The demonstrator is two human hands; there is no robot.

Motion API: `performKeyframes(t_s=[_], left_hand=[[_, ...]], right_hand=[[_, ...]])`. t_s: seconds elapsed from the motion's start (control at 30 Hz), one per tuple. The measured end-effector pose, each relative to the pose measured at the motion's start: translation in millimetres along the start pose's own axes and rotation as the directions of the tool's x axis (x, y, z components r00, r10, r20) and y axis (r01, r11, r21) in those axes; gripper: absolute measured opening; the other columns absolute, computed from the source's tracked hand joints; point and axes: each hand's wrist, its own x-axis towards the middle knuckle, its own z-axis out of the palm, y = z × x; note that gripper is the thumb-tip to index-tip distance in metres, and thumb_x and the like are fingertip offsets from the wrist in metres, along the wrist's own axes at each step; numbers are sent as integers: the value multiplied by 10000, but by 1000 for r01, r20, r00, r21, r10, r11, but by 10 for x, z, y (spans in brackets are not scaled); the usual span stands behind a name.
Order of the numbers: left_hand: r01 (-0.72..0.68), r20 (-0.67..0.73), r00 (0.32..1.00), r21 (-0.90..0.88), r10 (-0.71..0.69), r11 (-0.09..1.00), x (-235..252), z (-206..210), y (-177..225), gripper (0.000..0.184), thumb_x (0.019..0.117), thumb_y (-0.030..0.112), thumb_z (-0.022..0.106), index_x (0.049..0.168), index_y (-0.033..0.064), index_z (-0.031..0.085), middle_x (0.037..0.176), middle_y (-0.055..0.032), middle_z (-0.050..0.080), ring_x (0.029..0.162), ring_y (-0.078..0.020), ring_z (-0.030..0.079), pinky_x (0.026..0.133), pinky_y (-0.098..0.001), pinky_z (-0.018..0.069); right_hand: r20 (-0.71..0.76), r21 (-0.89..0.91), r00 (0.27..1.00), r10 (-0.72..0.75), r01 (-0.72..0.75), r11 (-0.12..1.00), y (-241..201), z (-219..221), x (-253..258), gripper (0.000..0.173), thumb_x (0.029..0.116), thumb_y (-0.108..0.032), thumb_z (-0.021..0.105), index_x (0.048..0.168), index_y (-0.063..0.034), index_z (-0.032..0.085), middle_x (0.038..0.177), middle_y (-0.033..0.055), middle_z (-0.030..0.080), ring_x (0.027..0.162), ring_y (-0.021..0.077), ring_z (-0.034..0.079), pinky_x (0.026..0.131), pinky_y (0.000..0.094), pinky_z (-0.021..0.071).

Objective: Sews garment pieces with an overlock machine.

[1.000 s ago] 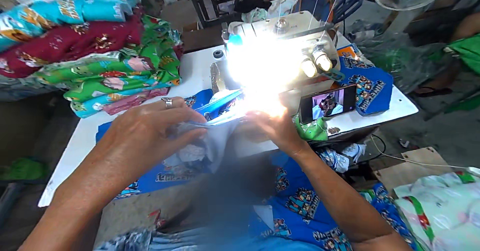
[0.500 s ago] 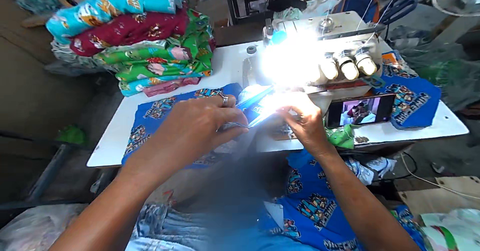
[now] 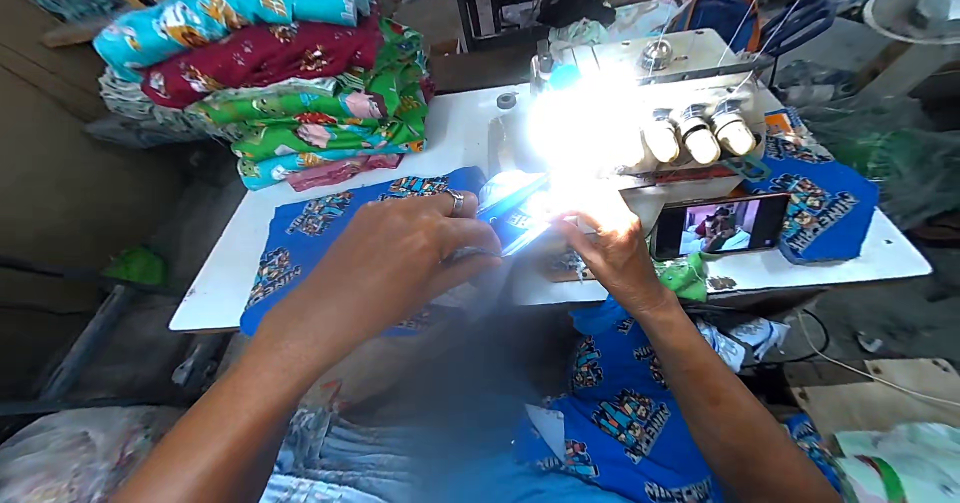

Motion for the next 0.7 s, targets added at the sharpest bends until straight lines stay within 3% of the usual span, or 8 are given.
performKeyframes(t_s=[0.07, 0.17, 0.3, 0.43, 0.7], left_hand=[[11, -43, 999, -33, -12, 999, 21, 19, 132, 229, 951, 354, 627, 970, 206, 801, 821, -4, 605, 641, -150, 585, 532, -336, 441], [0, -129, 992, -85, -11, 996, 16, 230, 498, 218, 966, 315, 621, 913, 189, 790, 765, 2, 608, 622, -145, 591, 499, -314, 434], [34, -124, 991, -111, -47, 993, -45, 635, 877, 280, 1024, 292, 554, 933, 139, 770, 832, -68, 673, 629, -204, 625, 499, -331, 452], [92, -159, 983, -36, -96, 995, -76, 732, 991, 265, 1014, 277, 561, 917, 135, 763, 813, -62, 650, 594, -199, 597, 472, -313, 416], [123, -147, 982, 38, -116, 992, -3, 762, 1004, 223, 998, 192, 564, 947, 107, 764, 828, -75, 644, 611, -210, 608, 470, -306, 426]], right_hand=[[26, -73, 1000, -2, 3, 997, -23, -49, -42, 130, 980, -121, 661, 1017, -42, 757, 1006, 111, 722, 996, 238, 675, 906, 368, 522], [43, -180, 998, -48, 55, 982, -54, -131, -169, 173, 977, -61, 638, 1055, -76, 792, 979, 94, 736, 964, 254, 666, 881, 400, 498], [23, -222, 995, -96, 98, 970, -57, -188, -364, 209, 976, -31, 630, 1055, -109, 807, 1144, 48, 758, 1054, 215, 669, 924, 366, 476], [18, -229, 995, -99, 101, 968, -61, -188, -417, 224, 972, -16, 633, 1080, -108, 806, 1181, 38, 751, 1076, 208, 665, 927, 347, 477], [25, -241, 998, -53, 57, 969, -27, -134, -447, 301, 989, 24, 573, 1156, -112, 783, 1228, 34, 736, 1104, 212, 657, 934, 355, 474]])
